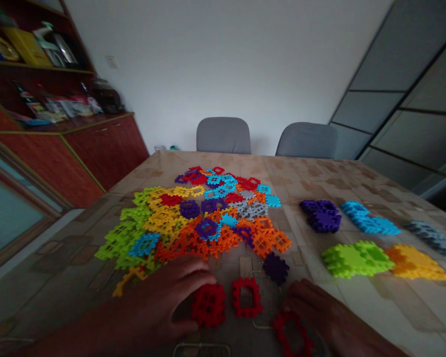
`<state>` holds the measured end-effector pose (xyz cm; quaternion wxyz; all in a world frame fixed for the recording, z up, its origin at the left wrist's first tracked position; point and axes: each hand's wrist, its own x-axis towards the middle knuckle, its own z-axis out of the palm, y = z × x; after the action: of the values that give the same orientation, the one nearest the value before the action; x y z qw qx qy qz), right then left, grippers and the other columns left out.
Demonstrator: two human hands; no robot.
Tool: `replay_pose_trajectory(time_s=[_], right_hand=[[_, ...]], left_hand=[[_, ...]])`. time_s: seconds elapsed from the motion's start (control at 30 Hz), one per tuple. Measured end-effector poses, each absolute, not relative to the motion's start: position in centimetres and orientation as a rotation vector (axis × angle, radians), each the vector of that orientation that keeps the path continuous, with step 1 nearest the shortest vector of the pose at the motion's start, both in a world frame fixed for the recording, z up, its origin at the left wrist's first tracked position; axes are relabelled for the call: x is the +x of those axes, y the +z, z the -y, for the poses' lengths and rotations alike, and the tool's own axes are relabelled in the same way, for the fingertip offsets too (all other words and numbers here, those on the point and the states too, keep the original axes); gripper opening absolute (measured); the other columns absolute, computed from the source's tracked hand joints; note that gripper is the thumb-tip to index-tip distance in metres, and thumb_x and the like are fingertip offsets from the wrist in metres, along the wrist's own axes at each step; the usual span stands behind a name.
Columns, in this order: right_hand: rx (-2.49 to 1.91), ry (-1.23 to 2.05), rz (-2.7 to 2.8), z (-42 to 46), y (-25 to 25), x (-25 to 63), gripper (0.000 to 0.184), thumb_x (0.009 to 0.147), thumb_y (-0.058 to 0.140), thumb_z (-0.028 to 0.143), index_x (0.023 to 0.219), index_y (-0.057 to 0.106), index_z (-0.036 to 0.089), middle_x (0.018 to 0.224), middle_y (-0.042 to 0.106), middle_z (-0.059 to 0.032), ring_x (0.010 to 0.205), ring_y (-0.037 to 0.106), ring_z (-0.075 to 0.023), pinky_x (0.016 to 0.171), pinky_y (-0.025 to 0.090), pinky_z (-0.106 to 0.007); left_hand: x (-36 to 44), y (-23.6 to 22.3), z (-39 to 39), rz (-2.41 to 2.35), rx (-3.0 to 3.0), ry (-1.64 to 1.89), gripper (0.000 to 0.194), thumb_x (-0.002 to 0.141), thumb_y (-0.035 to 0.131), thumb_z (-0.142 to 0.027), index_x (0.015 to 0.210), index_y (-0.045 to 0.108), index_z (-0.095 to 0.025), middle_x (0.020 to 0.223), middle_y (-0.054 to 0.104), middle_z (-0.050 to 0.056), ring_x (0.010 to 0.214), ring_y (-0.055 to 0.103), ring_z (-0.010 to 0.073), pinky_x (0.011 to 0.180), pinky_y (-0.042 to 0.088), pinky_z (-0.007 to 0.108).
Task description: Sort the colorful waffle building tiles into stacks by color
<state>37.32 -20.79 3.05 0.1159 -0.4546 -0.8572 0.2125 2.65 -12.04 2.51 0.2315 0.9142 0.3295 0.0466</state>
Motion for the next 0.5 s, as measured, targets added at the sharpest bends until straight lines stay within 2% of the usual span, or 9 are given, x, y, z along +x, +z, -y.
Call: replay_pose_trajectory(time_s=[0.17,0.33,0.5], right_hand=[[-1.541,0.657,2.458,19.3,3.3,35.7,0.038,0.072,0.082,0.023,0.109,0.071,0.022,0.116,0.069,-0.0102,0.105,0.066,-0.03,0.091,0.056,-0.039],[-1.592,0.684,2.482,17.5,3.6,33.3,0.039,0.075,0.078,0.022,0.112,0.068,0.017,0.118,0.065,-0.0129,0.109,0.061,-0.032,0.095,0.052,-0.048],[-1.519,0.649,2.452,16.8,2.9,32.2,0.036,0.077,0.079,0.025,0.109,0.065,0.018,0.117,0.064,-0.0099,0.112,0.058,-0.0308,0.1,0.047,-0.048]], left_hand=[[2.7,-0.9,14.5,-1.175,2.612,0.208,0.061,0.08,0.077,-0.039,0.137,0.058,-0.028,0.137,0.062,0.011,0.12,0.062,0.0354,0.1,0.053,0.046],[2.8,-2.0,14.6,-1.131,2.763,0.27,0.064,0.081,0.077,-0.037,0.14,0.056,-0.023,0.131,0.067,0.014,0.114,0.065,0.0359,0.098,0.055,0.047],[2.6,-2.4,14.6,-1.108,2.802,0.349,0.069,0.075,0.08,-0.032,0.139,0.054,-0.027,0.13,0.067,0.011,0.115,0.064,0.0349,0.099,0.054,0.048]])
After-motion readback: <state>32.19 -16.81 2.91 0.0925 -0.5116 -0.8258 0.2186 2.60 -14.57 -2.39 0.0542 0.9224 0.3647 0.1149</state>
